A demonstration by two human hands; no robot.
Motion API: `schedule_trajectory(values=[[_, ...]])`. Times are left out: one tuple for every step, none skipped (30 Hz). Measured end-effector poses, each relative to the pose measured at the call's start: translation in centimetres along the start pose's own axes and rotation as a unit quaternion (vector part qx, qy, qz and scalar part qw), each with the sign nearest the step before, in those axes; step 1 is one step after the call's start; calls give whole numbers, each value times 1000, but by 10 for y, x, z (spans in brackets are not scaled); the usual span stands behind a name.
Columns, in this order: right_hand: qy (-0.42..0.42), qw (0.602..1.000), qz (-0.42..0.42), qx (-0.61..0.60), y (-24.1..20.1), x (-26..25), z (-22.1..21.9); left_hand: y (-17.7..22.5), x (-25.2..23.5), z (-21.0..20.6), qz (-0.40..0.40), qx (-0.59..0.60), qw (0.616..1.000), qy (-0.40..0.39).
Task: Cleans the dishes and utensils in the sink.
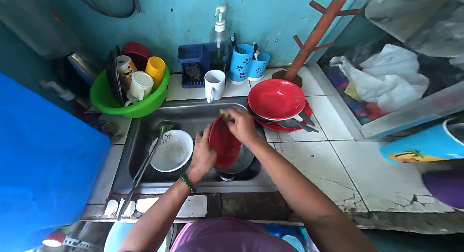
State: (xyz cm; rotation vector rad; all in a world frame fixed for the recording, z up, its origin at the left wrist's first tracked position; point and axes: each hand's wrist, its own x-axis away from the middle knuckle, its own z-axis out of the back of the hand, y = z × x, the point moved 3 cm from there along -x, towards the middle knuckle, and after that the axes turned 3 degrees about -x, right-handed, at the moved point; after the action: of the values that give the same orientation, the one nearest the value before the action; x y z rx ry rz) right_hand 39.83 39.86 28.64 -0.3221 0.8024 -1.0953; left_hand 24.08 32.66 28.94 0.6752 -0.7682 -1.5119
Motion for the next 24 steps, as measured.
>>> schedule_trajectory(values=[[-13, 997, -71, -14, 9, -8, 7, -1, 1, 1, -17, 10, 1000, 7], [-18, 995, -98, -14, 10, -11, 12, -1, 1, 3, -25, 16, 1000, -5], [-12, 998, -68, 2, 3, -8, 15, 2, -2, 6, -16, 18, 999, -35], [-2, 1000, 4, 18, -8, -5, 15, 8, -6, 10, 7, 15, 997, -77], [4, 994, 103, 32, -22, 0, 12, 13, -10, 12, 32, 4, 993, -118], [9, 978, 202, 46, -33, 4, 6, 16, -13, 13, 46, -15, 989, -138], [17, 960, 272, 58, -38, 6, 1, 16, -15, 12, 50, -36, 989, -136], [21, 958, 283, 51, -36, 6, 0, 15, -14, 12, 39, -47, 991, -118], [21, 972, 232, 27, -26, 4, 3, 12, -12, 12, 17, -45, 995, -91], [26, 990, 142, -6, -12, 0, 8, 10, -8, 13, -12, -27, 998, -59], [36, 997, 45, -44, 4, -3, 12, 8, -4, 14, -39, -1, 999, -34], [46, 996, -28, -70, 14, -2, 14, 7, 0, 16, -59, 21, 998, -21], [62, 994, -52, -68, 16, -1, 15, 8, 0, 21, -64, 31, 997, -28], [84, 995, -32, -52, 10, 1, 14, 12, -1, 27, -51, 32, 997, -56], [103, 994, 25, -32, 0, 4, 14, 17, -3, 32, -23, 16, 995, -98], [114, 988, 104, -11, -12, 8, 13, 20, -6, 35, 2, -13, 990, -139], [118, 974, 191, 14, -23, 11, 10, 23, -9, 35, 15, -50, 985, -164], [119, 954, 272, 43, -32, 13, 7, 24, -11, 32, 17, -86, 982, -166], [123, 936, 322, 65, -36, 13, 4, 25, -11, 28, 15, -109, 982, -152], [125, 935, 324, 65, -33, 13, 3, 24, -9, 25, 5, -115, 985, -130], [126, 951, 279, 44, -25, 12, 4, 22, -6, 23, -12, -104, 989, -107], [125, 973, 194, -1, -12, 11, 4, 20, -3, 22, -35, -83, 993, -80], [118, 988, 80, -56, 2, 12, 3, 17, 0, 21, -58, -54, 996, -48], [101, 987, -42, -114, 14, 16, -1, 13, 3, 20, -79, -25, 996, -16]])
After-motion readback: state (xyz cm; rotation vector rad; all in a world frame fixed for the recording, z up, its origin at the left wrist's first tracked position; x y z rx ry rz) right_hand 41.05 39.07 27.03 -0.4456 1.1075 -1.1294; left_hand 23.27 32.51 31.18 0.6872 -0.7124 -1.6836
